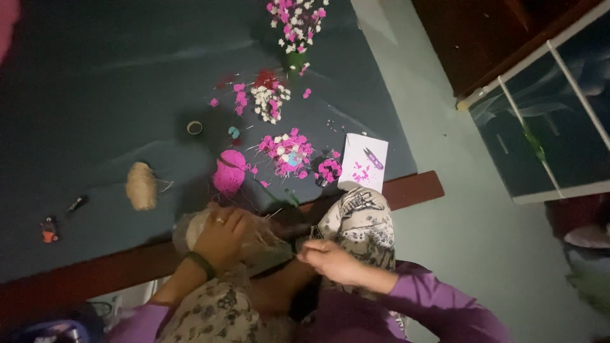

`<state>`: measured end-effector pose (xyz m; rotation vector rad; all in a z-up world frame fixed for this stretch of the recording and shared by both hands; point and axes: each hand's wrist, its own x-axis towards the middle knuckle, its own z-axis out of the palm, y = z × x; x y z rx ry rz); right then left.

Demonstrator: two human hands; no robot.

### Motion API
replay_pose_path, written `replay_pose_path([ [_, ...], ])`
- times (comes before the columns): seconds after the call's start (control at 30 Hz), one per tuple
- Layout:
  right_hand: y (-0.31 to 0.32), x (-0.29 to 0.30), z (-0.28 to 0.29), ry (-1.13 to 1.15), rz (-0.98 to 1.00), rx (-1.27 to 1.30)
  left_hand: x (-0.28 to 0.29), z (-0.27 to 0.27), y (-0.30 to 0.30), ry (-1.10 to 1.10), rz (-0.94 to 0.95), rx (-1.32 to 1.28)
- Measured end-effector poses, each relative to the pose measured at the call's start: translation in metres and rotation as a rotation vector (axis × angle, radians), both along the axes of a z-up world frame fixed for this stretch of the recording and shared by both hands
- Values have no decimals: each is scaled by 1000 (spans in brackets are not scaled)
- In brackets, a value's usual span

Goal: A person is creating a floral craft by tying artificial flowers onto a plastic bottle using yarn and a needle.

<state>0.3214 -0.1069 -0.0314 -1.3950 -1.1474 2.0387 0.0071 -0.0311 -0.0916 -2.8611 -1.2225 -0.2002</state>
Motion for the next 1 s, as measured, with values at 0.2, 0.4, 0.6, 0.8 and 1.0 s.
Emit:
replay_pose_path([
  [0.2,4,33,36,-181,108,181,18,5,9,45,59,4],
  [0.4,12,37,32,-7,-265,-126,33,38,5,74,183,5],
  [0.6,19,44,42,0,-312,-29,38,48,10,298,218,-294],
  [0.8,22,60,55,-50,-361,-112,45,52,1,-7,173,183],
  [1.0,21,70,48,-325,-100,308,36,32,5,220,133,68],
])
